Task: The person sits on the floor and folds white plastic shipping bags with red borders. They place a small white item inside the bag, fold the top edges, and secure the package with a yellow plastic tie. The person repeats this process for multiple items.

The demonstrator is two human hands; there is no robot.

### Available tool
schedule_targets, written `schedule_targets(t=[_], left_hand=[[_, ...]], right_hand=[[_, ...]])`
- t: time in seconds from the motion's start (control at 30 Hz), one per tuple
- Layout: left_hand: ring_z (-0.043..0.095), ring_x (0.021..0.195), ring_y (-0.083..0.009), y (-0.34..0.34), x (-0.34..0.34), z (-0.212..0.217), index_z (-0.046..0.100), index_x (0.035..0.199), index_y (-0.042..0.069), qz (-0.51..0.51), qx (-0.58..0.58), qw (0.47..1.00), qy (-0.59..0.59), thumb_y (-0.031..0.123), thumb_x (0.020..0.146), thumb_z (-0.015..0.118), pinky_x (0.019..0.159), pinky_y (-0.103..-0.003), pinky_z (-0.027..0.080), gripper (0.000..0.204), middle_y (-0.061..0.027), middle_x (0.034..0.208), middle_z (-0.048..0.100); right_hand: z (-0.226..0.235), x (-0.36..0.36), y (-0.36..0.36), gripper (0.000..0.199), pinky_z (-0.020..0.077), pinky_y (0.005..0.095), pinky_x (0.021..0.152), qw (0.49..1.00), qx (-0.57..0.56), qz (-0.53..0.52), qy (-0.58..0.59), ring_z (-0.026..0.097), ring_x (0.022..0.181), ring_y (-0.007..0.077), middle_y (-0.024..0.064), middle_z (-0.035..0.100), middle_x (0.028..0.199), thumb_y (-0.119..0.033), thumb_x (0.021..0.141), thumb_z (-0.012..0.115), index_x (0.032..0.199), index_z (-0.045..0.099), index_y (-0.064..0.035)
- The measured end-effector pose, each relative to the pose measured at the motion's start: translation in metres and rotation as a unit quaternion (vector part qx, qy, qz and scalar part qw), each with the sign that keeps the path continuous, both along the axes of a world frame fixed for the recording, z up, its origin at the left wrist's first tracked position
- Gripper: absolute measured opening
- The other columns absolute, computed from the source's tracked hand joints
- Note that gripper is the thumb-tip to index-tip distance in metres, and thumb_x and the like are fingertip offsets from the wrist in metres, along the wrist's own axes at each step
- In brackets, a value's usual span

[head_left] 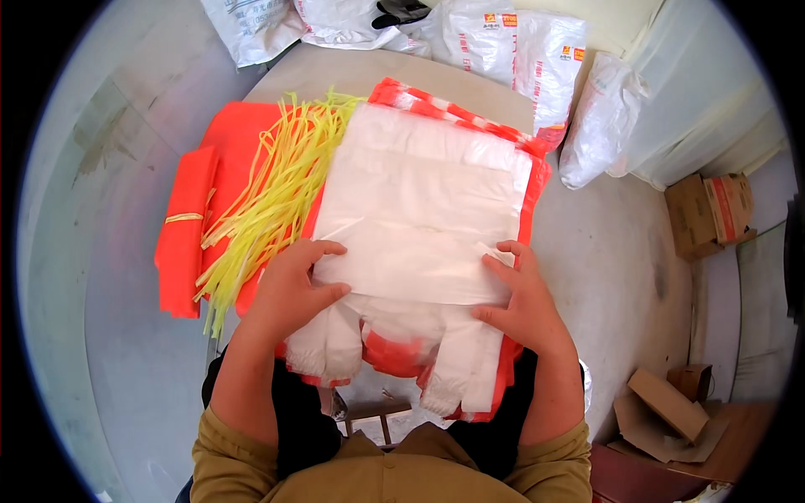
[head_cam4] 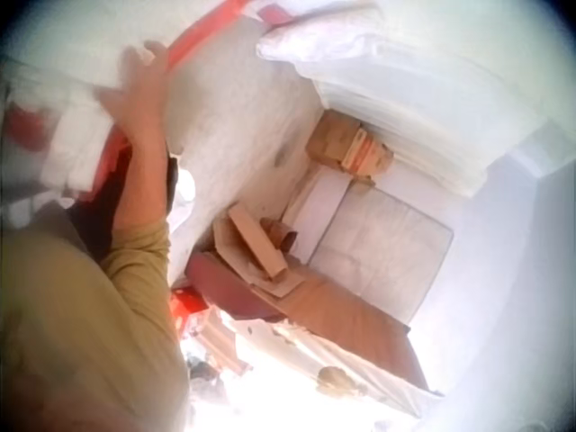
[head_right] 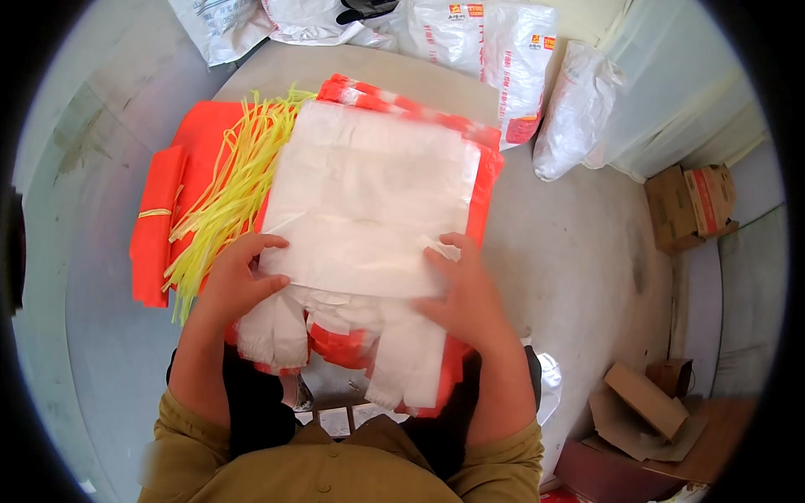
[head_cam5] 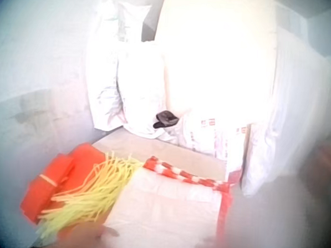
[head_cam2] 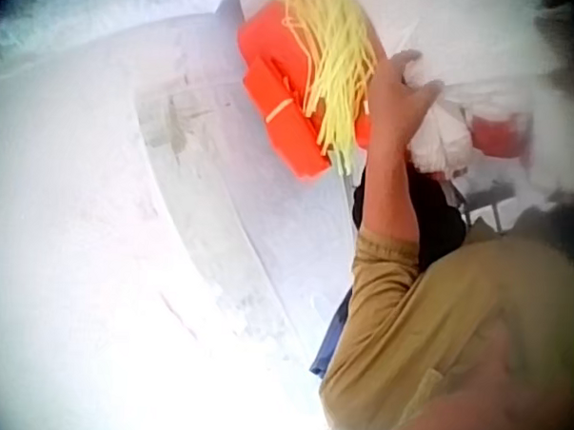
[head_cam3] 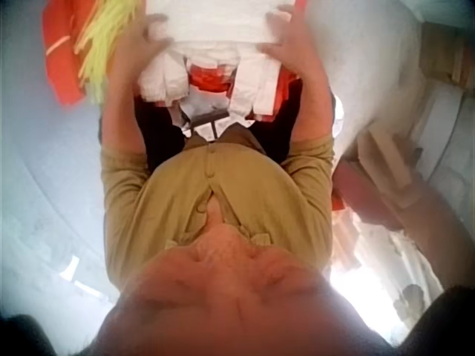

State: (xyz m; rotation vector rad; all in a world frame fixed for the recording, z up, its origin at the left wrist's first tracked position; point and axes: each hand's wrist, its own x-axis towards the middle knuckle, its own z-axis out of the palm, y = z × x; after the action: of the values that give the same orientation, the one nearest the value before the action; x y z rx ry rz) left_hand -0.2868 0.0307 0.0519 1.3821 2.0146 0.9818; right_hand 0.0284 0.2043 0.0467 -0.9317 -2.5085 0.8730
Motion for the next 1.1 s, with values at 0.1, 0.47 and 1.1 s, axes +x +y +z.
schedule_targets(t=[0.1,0.47,1.1], left_hand=[[0.06,0.091,-0.0243,-0.004,0.001,0.007,0.068,0.131,0.011,-0.037,-0.002,0.997,0.074,0.008,0.075,0.084,0.083,-0.036,0.052,0.059,-0.0082,0.1,0.06],[0.06,0.1,-0.0303,-0.005,0.011,0.011,0.069,0.131,0.01,-0.02,-0.008,0.99,0.14,0.0,0.076,0.068,0.087,-0.038,0.05,0.055,-0.0134,0.105,0.057],[0.053,0.138,-0.0384,-0.003,-0.005,-0.002,0.071,0.109,0.006,-0.056,0.116,0.983,0.134,-0.006,0.083,0.07,0.115,-0.045,0.043,0.029,-0.011,0.129,0.071]], right_hand=[[0.003,0.001,-0.003,0.061,0.0566,0.0413,0.091,1.0,-0.001,0.005,-0.006,0.061,0.119,0.0337,0.0153,0.041,0.154,-0.008,0.078,0.082,0.135,0.063,0.0001],[0.01,-0.001,-0.008,0.059,0.0512,0.0437,0.101,0.997,0.061,-0.007,-0.035,0.058,0.119,0.0372,0.0177,0.041,0.156,0.004,0.077,0.069,0.134,0.067,-0.0116],[-0.008,0.017,0.018,0.045,0.0517,0.0436,0.103,0.987,0.111,0.073,0.091,0.064,0.123,0.0339,0.0103,0.075,0.119,0.011,0.073,0.069,0.115,0.073,-0.0058]])
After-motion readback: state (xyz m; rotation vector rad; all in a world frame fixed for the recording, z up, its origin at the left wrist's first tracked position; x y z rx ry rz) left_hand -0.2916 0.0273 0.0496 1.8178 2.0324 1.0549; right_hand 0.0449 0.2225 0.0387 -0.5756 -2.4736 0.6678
